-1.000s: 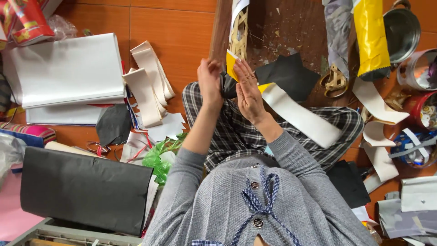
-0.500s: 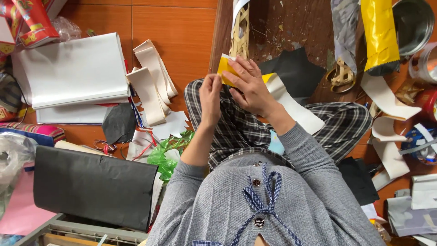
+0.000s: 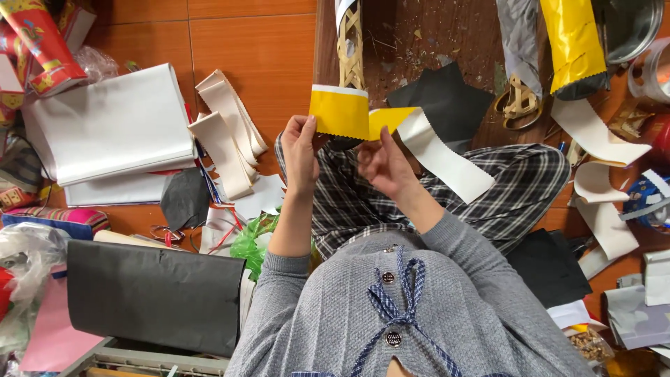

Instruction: Wrapping a paper-mache giraffe structure with yellow adhesive tape and paper

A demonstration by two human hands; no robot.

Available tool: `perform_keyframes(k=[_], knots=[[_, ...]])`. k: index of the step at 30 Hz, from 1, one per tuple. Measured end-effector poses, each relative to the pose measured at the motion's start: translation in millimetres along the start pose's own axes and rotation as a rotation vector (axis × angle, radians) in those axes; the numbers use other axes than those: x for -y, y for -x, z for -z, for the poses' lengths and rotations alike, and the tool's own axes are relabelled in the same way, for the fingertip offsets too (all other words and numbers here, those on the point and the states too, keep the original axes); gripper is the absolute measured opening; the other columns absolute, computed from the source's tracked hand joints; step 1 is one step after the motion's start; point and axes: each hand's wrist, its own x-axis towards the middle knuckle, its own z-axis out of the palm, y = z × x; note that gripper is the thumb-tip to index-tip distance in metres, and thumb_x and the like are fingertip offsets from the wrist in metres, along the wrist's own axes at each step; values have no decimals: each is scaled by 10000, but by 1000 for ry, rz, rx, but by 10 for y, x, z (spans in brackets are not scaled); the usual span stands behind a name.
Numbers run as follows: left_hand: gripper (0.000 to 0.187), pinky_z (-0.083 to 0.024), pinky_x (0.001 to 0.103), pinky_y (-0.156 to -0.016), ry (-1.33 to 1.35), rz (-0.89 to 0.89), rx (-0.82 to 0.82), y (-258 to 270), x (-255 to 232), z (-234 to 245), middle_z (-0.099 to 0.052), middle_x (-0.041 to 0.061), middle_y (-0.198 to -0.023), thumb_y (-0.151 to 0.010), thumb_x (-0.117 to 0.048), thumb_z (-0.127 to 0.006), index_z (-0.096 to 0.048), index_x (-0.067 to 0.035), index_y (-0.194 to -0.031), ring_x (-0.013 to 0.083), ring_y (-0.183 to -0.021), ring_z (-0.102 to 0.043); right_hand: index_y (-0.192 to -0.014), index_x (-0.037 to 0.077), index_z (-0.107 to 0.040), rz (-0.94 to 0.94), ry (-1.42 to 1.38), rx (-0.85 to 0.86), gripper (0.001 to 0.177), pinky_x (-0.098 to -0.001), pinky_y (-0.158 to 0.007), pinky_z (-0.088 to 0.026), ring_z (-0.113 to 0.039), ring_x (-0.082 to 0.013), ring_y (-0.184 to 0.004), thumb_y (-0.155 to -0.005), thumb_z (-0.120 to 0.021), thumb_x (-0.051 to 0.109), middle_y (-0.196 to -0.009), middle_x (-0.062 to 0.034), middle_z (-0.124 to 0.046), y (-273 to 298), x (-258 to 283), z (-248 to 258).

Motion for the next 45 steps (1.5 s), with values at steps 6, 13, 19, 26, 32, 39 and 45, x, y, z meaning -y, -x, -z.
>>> perform_keyframes(k=[6, 13, 19, 26, 32, 39, 45], knots=[[175, -628, 356, -669, 201, 108, -143, -1, 80, 67, -636, 137, -798, -917, -134, -650, -535, -25, -845, 211, -728, -684, -877, 124, -581, 500, 68, -164, 231, -327, -686, -545, -678, -202, -808, -833, -808, 131, -874, -75, -690, 224, 291, -551], [189, -628, 380, -684, 433, 219, -261, 58, 140, 12, -557, 156, -806, -841, -48, -705, -519, -15, -830, 247, -698, -660, -949, 69, -595, 588, 234, -261, 268, -213, -577, -538, -686, -143, -787, -807, -822, 91, -862, -55, -677, 281, 232, -732], [161, -605, 296, -650, 430, 299, -238, -98, 474, 141, -496, 98, -805, -772, 41, -721, -564, 3, -787, 187, -665, -598, -1080, 36, -632, 638, 157, -222, 329, -334, -719, -620, -728, -226, -884, -805, -813, 54, -962, -121, -710, 154, 139, -577], [362, -544, 351, -859, -215, -46, 61, 201, -194, -186, -503, 140, -1106, -801, 25, -731, -610, -43, -1136, 230, -1000, -554, -1106, 5, -633, 694, 201, -198, 319, -378, -736, -619, -718, -238, -917, -830, -787, 42, -999, -143, -707, 40, 81, -437], [447, -386, 636, -984, -546, 143, 353, 357, -907, -461, -524, 264, -1286, -956, -237, -490, -519, -11, -1341, 431, -1222, -508, -1083, -38, -600, 636, 187, -200, 316, -450, -698, -636, -730, -269, -813, -836, -776, 46, -940, -167, -697, 147, 107, -501], [1050, -407, 564, -1049, -813, -20, 514, 212, -545, -519, -532, 283, -1321, -705, -484, -892, -327, -46, -1475, 456, -1270, -500, -1049, -35, -556, 541, 135, -213, 283, -502, -647, -641, -736, -326, -664, -858, -745, 51, -856, -187, -679, -198, 54, -92], [802, -623, 328, -501, -479, 96, 357, 197, -272, -502, -645, 190, -858, -693, -192, -916, -481, 34, -1328, 229, -626, -693, -989, -34, -568, 508, 144, -238, 286, -480, -630, -638, -735, -302, -692, -838, -774, 96, -816, -146, -669, -83, 64, -245]])
